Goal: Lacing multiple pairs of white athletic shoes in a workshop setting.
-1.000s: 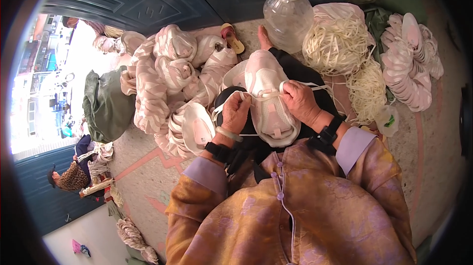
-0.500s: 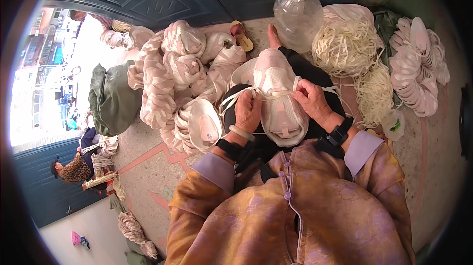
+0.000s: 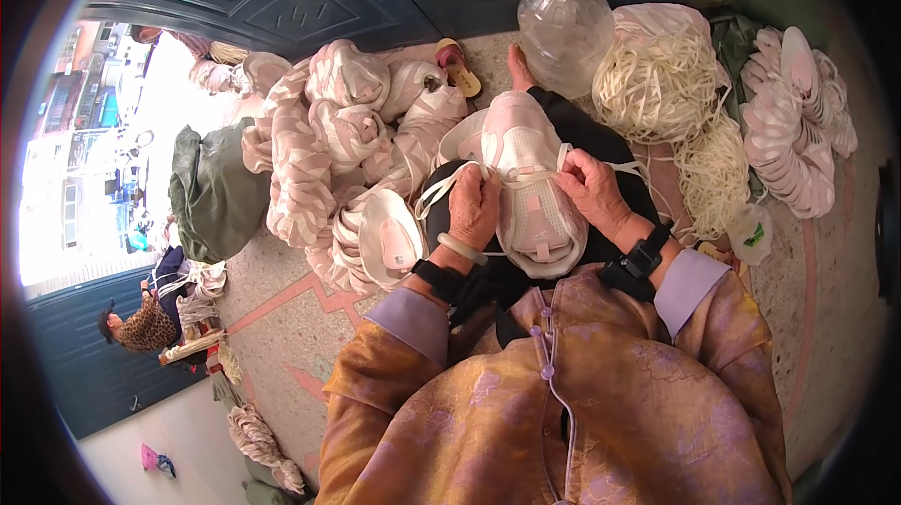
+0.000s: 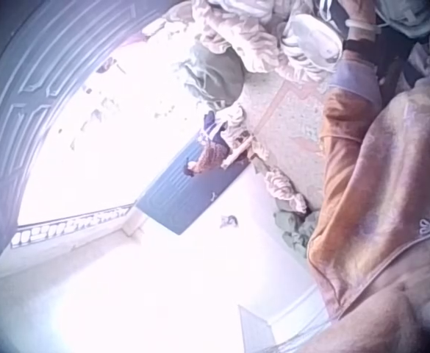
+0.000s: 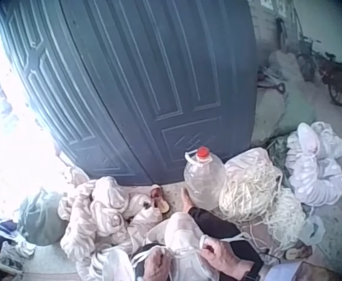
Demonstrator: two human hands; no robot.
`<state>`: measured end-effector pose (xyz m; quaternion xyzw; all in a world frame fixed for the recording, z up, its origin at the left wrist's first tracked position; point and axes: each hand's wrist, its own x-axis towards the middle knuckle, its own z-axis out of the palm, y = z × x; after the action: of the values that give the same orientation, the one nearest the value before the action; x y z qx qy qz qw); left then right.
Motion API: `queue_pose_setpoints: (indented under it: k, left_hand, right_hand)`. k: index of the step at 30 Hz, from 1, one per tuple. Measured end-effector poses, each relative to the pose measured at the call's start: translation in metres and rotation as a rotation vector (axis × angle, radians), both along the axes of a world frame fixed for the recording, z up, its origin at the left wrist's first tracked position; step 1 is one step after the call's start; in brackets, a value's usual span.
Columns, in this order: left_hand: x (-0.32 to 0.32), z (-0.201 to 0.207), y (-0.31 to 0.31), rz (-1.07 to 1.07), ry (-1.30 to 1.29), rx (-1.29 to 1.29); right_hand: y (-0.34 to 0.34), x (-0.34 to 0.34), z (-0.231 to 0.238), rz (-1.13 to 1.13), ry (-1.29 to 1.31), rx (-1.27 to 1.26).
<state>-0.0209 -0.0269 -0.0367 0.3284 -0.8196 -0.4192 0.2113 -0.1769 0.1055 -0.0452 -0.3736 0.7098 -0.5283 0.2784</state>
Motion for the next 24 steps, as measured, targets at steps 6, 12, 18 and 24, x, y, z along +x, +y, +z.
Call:
queue_pose_setpoints:
  k: [6, 12, 18, 24]
  left_hand:
    - [-0.004, 0.003, -0.002, -0.055, -0.057, -0.131]
    - [-0.010, 0.010, 0.001, -0.182, -0.097, -0.357]
    - [-0.008, 0.006, 0.000, -0.121, -0.260, -0.119]
    - [0.004, 0.031, 0.015, -0.082, -0.077, -0.303]
  right_hand:
    - [0.000, -0.001, -0.003, 0.004, 0.024, -0.005]
    - [0.000, -0.001, -0.006, 0.015, 0.029, -0.001]
    - [0.009, -0.007, 0.001, 0.008, 0.006, 0.000]
    - [0.009, 0.002, 0.036, 0.074, 0.252, -0.044]
